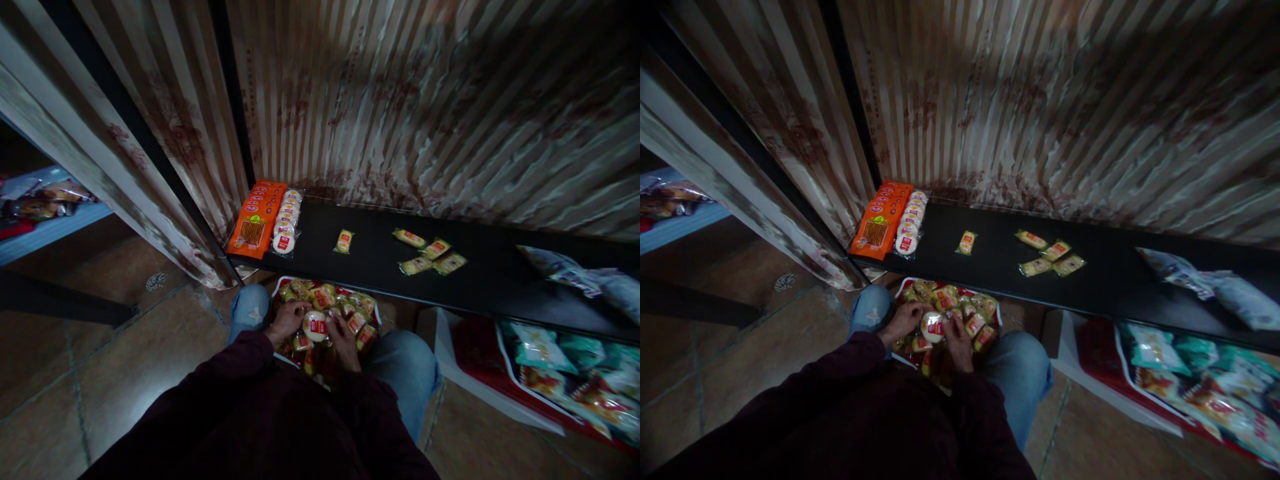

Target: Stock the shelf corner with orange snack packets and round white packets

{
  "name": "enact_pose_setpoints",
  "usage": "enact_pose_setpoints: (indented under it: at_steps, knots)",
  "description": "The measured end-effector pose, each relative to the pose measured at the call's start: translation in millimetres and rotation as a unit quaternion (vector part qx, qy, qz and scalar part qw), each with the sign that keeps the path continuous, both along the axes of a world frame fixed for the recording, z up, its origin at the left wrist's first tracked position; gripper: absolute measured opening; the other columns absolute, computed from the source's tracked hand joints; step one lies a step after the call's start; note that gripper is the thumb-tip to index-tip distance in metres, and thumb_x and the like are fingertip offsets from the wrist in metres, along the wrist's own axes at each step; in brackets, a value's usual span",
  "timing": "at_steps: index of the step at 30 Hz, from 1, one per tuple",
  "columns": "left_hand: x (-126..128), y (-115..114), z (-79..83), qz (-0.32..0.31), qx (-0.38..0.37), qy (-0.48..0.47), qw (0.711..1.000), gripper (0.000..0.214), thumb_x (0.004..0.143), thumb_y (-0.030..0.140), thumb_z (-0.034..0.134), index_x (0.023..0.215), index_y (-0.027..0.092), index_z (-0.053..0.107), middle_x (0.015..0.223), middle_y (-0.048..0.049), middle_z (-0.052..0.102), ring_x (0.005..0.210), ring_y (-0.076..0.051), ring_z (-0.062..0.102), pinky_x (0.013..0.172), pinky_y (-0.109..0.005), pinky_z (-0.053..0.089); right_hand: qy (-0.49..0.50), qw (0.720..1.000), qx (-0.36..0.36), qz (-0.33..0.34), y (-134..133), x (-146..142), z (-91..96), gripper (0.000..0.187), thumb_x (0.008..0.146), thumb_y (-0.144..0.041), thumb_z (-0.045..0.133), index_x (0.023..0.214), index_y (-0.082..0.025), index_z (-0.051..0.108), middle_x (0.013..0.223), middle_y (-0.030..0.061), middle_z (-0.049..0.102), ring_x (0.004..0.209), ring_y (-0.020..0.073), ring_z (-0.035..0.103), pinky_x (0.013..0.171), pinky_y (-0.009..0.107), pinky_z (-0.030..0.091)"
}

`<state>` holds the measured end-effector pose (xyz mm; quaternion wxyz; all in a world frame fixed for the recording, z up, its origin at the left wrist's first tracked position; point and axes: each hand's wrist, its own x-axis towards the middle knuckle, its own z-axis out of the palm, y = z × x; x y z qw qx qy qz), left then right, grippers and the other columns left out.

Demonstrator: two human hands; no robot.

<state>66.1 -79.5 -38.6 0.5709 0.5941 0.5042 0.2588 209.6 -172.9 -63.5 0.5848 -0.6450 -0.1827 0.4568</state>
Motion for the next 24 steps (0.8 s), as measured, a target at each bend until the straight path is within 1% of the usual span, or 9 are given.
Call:
enact_pose_setpoints:
  at_steps: [3,6,10,14,16,20,22,24]
  knots:
    - [1,2,0.6,0.014,-0.019,-0.006,1.0,0.029,0.076,0.01,0.057,0.098,0.02,0.072,0.098,-0.0047,0.072,0.094,-0.018,0.064,0.096,-0.032,0.046,0.01,1.0,-0.002,0.008,1,-1,-3.4,0.05,0.059,-0.053,0.076,0.094,-0.019,0.07,0.097,0.0042,0.072,0.089,0.0221,0.065,0.082,0.037,0.053]
    - [1,2,-1.4,0.035,-0.05,-0.018,0.998,0.03,0.079,0.013,0.057,0.107,0.016,0.068,0.096,-0.0058,0.072,0.09,-0.017,0.064,0.088,-0.03,0.05,0.004,1.0,-0.001,0.001,2,-1,-7.6,0.047,0.058,-0.055,0.075,0.088,-0.019,0.069,0.088,0.0028,0.072,0.081,0.0208,0.065,0.076,0.035,0.054]
    - [1,-3,-6.4,0.065,-0.094,-0.037,0.993,0.027,0.083,0.02,0.055,0.107,0.015,0.066,0.097,-0.0066,0.07,0.085,-0.015,0.064,0.078,-0.026,0.052,0.01,1.0,0.009,-0.009,4,-3,-8.6,0.041,0.059,-0.056,0.074,0.078,-0.021,0.064,0.073,-0.0002,0.068,0.068,0.0179,0.062,0.064,0.031,0.053]
    - [3,-10,-9.6,0.074,-0.136,-0.06,0.986,0.029,0.084,0.024,0.055,0.11,0.015,0.064,0.09,-0.0055,0.07,0.073,-0.014,0.064,0.064,-0.023,0.051,0.048,0.999,0.001,-0.025,5,-8,-6.8,0.044,0.055,-0.055,0.077,0.081,-0.023,0.062,0.07,-0.0012,0.066,0.062,0.0174,0.061,0.057,0.031,0.052]
    - [4,-13,-9.3,0.084,-0.144,-0.072,0.983,0.035,0.083,0.021,0.056,0.117,0.016,0.06,0.092,-0.0053,0.069,0.075,-0.013,0.064,0.063,-0.022,0.051,0.056,0.998,-0.001,-0.024,5,-10,-6.3,0.046,0.054,-0.054,0.078,0.082,-0.022,0.061,0.072,-0.0006,0.066,0.063,0.0179,0.062,0.058,0.032,0.053]
    - [4,-15,-6.1,0.106,-0.155,-0.106,0.976,0.046,0.08,0.012,0.056,0.125,0.017,0.053,0.101,-0.006,0.068,0.085,-0.014,0.064,0.073,-0.023,0.051,0.076,0.996,0.004,-0.038,6,-13,-6.0,0.047,0.052,-0.051,0.08,0.085,-0.023,0.061,0.076,-0.0007,0.067,0.065,0.0174,0.063,0.061,0.034,0.056]
    - [4,-14,-4.9,0.105,-0.155,-0.117,0.975,0.047,0.079,0.011,0.055,0.126,0.017,0.052,0.105,-0.0072,0.067,0.089,-0.015,0.064,0.077,-0.025,0.052,0.081,0.996,-0.002,-0.04,6,-13,-6.4,0.05,0.053,-0.05,0.08,0.091,-0.023,0.062,0.08,-0.0002,0.068,0.068,0.0182,0.064,0.063,0.034,0.057]
    - [4,-13,-4.7,0.111,-0.144,-0.122,0.976,0.047,0.08,0.01,0.055,0.126,0.017,0.051,0.108,-0.0085,0.066,0.092,-0.016,0.064,0.08,-0.027,0.052,0.07,0.997,0.0,-0.024,5,-13,-7.7,0.052,0.057,-0.05,0.078,0.099,-0.024,0.063,0.087,0.0018,0.069,0.074,0.0198,0.066,0.067,0.035,0.057]
